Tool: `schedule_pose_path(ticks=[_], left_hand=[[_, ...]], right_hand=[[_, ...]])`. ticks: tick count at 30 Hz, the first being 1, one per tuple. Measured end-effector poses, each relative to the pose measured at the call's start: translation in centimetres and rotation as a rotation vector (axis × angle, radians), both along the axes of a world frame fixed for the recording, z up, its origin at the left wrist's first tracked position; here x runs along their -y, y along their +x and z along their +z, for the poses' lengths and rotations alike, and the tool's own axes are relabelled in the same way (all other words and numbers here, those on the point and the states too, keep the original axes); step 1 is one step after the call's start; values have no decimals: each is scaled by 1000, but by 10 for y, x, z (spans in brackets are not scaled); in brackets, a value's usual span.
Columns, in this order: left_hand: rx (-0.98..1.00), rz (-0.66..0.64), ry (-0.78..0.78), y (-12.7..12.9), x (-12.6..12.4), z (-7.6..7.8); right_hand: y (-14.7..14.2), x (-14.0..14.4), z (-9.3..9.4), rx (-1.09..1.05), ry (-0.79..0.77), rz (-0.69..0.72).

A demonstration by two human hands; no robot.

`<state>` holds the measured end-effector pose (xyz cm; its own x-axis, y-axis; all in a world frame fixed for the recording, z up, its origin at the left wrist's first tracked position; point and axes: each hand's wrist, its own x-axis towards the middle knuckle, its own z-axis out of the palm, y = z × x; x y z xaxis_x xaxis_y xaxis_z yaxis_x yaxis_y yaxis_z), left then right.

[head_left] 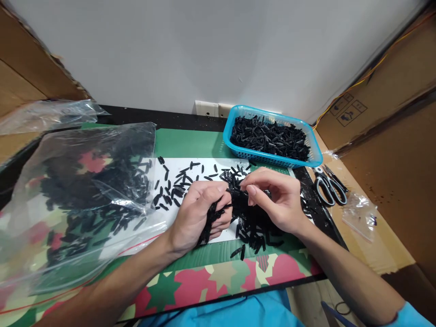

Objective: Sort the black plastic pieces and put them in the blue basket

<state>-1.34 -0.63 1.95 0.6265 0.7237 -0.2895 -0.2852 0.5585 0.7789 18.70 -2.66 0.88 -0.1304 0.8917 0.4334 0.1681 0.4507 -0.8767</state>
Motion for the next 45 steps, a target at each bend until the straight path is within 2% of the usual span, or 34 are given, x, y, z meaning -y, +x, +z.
schedule_pose_path(ticks=[5,11,18,21,24,30,35,40,42,45], left_hand=[[-7,4,40,0,1,-3],[-3,-3,67,0,1,-6],[-28,-1,98,0,2,-7],[-39,-1,119,0,2,-7],[-82,18,211,1,3,-7],[-250,6,453,-2,3,-7],[-343,-10,565,-1,3,-5],[-283,7,481,0,5,-7],[-214,15,384,0,4,-8],[-99,-9,177,0,3,-6]], right_hand=[[-2,0,2,52,116,33],[-2,1,2,56,107,-23],[-2,2,1,163,193,-27],[-2,2,1,193,175,-30],[-2,3,1,183,126,-1],[-4,2,3,-54,-136,114],[-4,3,4,-44,-144,80],[-4,1,-1,-164,-322,86],[-4,-1,-2,-215,-366,90],[-4,-3,0,-251,-351,90]])
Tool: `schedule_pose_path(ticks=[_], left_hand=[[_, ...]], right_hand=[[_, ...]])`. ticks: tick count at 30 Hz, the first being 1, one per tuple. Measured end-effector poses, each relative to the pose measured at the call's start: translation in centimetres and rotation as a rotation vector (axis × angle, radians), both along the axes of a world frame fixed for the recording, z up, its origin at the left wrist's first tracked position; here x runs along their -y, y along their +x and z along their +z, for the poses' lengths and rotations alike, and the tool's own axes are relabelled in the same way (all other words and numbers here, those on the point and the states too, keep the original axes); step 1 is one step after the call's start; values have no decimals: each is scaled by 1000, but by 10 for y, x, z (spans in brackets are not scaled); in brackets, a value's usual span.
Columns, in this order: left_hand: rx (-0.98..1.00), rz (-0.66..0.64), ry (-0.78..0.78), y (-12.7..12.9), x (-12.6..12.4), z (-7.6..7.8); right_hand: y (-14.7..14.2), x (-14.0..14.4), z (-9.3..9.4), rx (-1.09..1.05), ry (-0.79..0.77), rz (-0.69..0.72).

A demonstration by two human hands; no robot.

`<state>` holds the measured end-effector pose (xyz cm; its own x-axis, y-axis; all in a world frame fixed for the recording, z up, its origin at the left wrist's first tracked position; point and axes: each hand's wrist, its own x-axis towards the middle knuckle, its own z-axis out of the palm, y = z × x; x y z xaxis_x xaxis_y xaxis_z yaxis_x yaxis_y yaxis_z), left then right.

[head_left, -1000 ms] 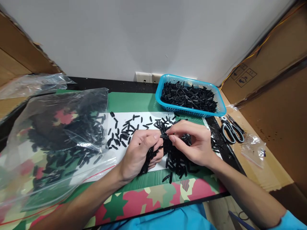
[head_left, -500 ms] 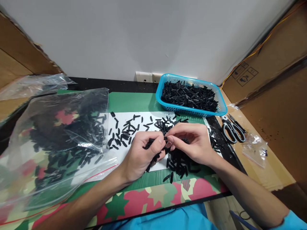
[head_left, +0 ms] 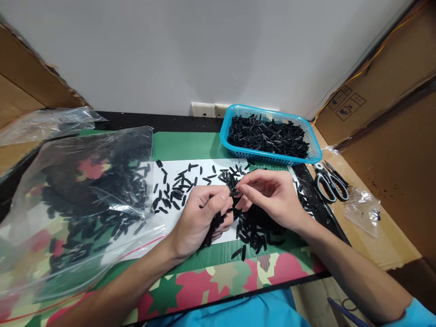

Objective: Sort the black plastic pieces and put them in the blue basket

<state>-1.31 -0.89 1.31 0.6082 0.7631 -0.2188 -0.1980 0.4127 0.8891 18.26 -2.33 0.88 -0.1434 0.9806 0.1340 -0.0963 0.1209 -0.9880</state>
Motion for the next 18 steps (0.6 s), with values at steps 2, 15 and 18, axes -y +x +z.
schedule_pose_path(ticks=[2,15,18], left_hand=[[39,-20,-117,0,-2,2],[15,-8,-181,1,-3,4],[-8,-18,-159,1,-4,2]], right_hand=[[0,0,1,8,26,-2],[0,3,2,126,89,39],[2,3,3,321,257,19]])
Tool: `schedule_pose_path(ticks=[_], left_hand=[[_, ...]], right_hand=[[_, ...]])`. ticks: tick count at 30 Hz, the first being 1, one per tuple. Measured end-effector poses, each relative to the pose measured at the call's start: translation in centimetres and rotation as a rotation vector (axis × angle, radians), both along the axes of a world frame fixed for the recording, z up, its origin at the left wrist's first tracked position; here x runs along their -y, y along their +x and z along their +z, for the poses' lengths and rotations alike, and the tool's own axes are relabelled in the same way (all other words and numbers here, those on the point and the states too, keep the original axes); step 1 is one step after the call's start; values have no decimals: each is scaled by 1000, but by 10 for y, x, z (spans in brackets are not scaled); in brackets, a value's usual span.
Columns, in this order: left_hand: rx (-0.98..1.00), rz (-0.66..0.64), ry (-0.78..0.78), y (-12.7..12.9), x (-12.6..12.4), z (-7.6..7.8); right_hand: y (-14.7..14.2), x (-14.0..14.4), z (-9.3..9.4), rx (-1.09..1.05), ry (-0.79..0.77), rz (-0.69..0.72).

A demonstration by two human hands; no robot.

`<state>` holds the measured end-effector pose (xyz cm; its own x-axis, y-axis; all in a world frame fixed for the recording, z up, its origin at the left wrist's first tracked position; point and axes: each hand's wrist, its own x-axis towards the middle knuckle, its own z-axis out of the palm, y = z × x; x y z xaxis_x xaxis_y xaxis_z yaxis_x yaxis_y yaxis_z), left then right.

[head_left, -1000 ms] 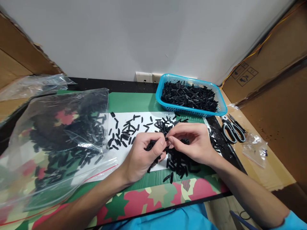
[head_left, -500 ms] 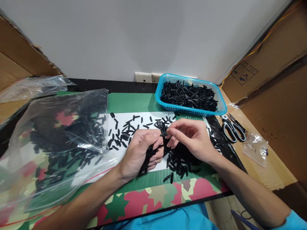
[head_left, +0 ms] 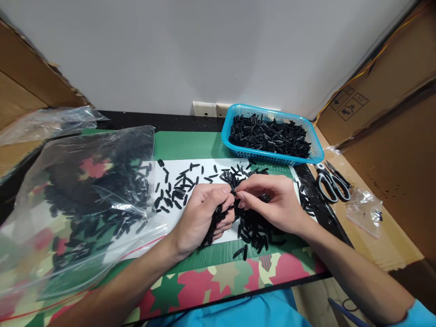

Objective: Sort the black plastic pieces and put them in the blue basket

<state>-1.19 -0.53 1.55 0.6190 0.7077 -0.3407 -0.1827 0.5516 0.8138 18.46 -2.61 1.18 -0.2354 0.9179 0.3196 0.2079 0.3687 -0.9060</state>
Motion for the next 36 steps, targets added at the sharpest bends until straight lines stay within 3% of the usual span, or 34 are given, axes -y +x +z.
schedule_pose_path(ticks=[5,10,20,31,36], left_hand=[[-57,11,50,1,0,-2],[-97,27,89,2,0,-5],[-107,-17,204,1,1,-10],[-105,-40,334,-3,1,-13],[-160,-52,394,-3,0,-12]], right_hand=[[3,-1,-6,264,371,-53],[6,0,-17,485,528,-77],[6,6,-11,559,507,-66],[6,3,-15,357,521,1],[-1,9,-11,403,447,-51]])
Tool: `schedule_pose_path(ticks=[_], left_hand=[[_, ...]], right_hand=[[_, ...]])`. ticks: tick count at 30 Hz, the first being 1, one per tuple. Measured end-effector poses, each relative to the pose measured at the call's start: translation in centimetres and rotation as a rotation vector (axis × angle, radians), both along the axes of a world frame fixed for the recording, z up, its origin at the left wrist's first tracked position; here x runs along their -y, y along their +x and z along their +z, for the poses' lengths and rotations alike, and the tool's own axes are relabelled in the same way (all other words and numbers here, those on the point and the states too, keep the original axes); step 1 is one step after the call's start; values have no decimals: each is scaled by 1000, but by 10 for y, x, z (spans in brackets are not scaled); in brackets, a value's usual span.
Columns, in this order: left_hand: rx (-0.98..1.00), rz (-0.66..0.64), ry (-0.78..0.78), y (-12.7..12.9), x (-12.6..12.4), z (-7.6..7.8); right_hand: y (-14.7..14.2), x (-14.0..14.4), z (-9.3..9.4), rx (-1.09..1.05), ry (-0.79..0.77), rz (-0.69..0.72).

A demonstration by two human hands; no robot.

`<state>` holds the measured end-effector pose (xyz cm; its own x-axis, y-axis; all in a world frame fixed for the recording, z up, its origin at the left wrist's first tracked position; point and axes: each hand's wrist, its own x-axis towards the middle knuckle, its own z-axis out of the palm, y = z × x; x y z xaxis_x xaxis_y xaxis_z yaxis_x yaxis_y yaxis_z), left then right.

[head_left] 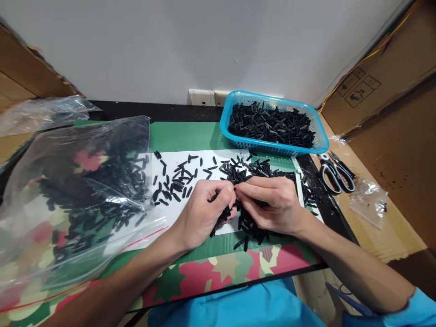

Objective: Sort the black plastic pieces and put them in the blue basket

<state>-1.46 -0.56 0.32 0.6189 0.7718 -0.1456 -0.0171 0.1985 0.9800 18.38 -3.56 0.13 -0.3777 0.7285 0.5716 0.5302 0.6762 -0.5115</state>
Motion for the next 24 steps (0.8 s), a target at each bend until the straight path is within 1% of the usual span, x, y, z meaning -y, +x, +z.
schedule_pose_path(ticks=[3,5,8,11,13,17,21,24], left_hand=[[-21,-1,7,2,0,0],[5,11,-35,4,1,0],[55,16,-163,5,0,2],[80,-1,-305,5,-2,4],[100,-11,-358,5,-2,5],[135,-2,-423,5,-2,9],[179,29,-492,4,-2,14],[185,26,-517,3,-2,16]], right_hand=[[-4,2,0,-22,-28,-65],[-5,1,-1,-30,-19,-81],[-5,-2,-1,-60,-18,-73],[-6,-4,3,-139,-50,-72],[-6,-4,6,-180,-60,-72],[-5,-6,9,-235,-66,-102],[-1,-9,9,-340,-122,-145],[1,-10,10,-382,-154,-107]])
